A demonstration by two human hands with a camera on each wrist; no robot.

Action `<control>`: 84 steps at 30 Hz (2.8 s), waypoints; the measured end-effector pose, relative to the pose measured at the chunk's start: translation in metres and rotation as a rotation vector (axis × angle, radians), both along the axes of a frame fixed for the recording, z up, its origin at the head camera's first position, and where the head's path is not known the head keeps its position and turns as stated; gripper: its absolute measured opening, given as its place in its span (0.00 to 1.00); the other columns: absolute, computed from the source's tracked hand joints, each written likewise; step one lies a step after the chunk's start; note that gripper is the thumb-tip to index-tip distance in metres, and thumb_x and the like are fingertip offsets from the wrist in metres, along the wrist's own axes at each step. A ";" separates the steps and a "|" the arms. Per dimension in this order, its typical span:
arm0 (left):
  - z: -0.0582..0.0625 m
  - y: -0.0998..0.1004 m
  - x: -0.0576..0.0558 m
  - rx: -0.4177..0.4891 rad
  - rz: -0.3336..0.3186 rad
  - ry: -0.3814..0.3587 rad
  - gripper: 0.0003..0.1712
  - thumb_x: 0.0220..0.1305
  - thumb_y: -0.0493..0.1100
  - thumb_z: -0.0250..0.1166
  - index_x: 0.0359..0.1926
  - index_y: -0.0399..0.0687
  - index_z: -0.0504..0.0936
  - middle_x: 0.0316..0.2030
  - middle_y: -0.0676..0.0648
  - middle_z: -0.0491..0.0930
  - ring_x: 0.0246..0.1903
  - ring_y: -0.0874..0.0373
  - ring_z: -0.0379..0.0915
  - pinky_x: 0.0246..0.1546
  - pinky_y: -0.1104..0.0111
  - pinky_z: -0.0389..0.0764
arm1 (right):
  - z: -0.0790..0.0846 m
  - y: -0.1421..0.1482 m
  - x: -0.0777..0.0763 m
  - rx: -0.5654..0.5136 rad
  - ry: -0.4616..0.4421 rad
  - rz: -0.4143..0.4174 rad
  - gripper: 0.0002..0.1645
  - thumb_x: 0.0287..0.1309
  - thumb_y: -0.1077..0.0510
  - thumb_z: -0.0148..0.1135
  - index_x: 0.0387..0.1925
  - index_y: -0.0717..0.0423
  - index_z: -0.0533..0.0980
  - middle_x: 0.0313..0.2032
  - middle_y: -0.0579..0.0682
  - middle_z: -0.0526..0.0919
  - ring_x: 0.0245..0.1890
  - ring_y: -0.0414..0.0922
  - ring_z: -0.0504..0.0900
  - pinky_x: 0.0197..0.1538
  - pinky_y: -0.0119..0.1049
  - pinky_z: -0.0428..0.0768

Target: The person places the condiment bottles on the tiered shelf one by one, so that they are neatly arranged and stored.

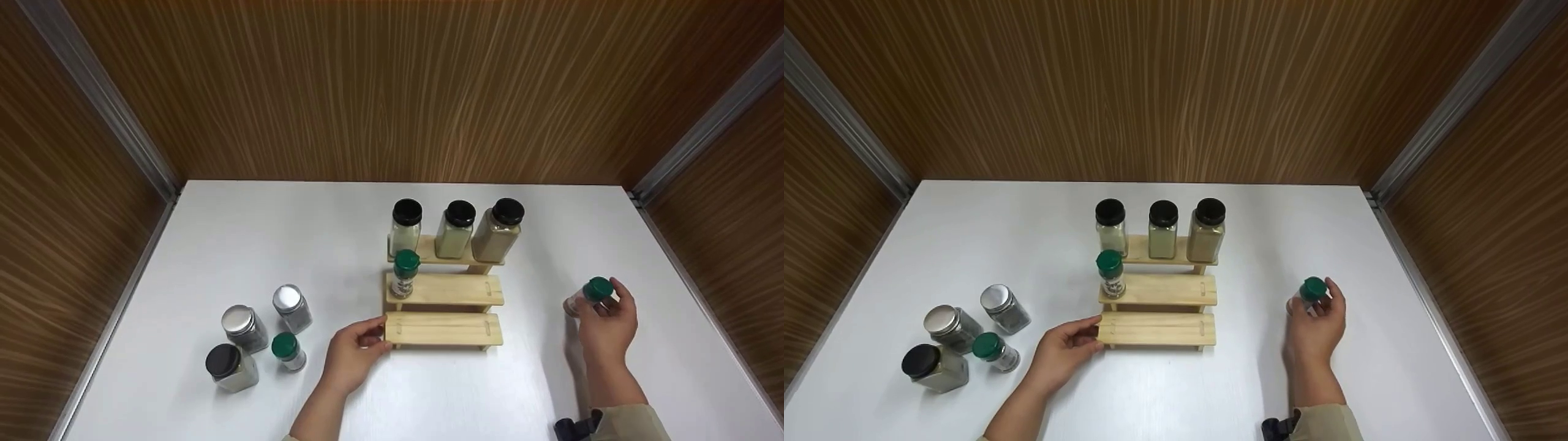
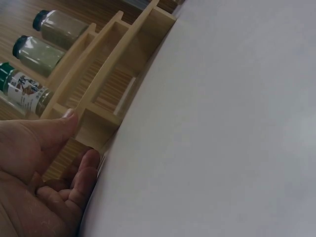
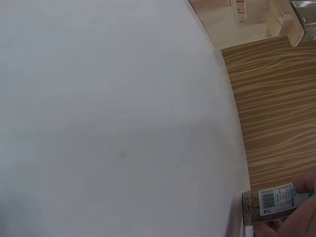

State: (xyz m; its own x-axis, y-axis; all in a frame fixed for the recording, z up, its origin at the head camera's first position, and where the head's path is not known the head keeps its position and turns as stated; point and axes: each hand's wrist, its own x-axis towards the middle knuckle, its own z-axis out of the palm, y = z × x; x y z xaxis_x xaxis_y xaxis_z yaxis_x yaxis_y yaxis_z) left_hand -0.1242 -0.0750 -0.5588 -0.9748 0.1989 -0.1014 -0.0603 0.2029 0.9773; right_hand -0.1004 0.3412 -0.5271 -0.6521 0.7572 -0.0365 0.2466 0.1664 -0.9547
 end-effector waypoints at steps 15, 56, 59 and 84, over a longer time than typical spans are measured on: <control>0.000 0.000 0.001 0.010 0.000 0.006 0.28 0.57 0.30 0.78 0.60 0.41 0.86 0.47 0.42 0.86 0.42 0.54 0.82 0.43 0.71 0.84 | -0.005 -0.006 0.004 0.006 0.038 0.021 0.44 0.67 0.72 0.62 0.81 0.50 0.62 0.64 0.58 0.72 0.71 0.56 0.71 0.70 0.37 0.74; -0.002 -0.003 0.000 0.020 -0.019 0.023 0.28 0.57 0.30 0.78 0.60 0.38 0.86 0.47 0.42 0.86 0.43 0.53 0.82 0.44 0.71 0.84 | 0.058 -0.115 0.006 0.256 0.502 0.439 0.36 0.54 0.83 0.65 0.65 0.69 0.74 0.51 0.38 0.88 0.49 0.35 0.86 0.46 0.27 0.86; -0.003 -0.003 0.000 0.015 -0.018 0.024 0.28 0.57 0.31 0.78 0.60 0.39 0.86 0.47 0.42 0.86 0.42 0.53 0.82 0.43 0.71 0.84 | 0.058 -0.121 0.001 0.259 0.505 0.454 0.35 0.53 0.82 0.66 0.65 0.69 0.75 0.49 0.37 0.87 0.48 0.35 0.86 0.45 0.27 0.86; -0.001 -0.002 0.000 0.001 -0.031 0.027 0.28 0.59 0.32 0.78 0.61 0.39 0.85 0.49 0.42 0.86 0.43 0.54 0.82 0.45 0.70 0.84 | 0.047 -0.159 -0.030 0.239 0.457 0.609 0.38 0.52 0.79 0.73 0.66 0.66 0.74 0.51 0.61 0.82 0.44 0.38 0.86 0.43 0.31 0.88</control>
State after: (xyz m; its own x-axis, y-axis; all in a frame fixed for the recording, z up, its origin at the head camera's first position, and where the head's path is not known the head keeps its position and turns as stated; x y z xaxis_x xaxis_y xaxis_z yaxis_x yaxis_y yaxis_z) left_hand -0.1240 -0.0772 -0.5599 -0.9704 0.2294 -0.0753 -0.0279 0.2031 0.9788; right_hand -0.1300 0.1823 -0.4800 -0.8649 0.2168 0.4528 -0.3608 0.3588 -0.8609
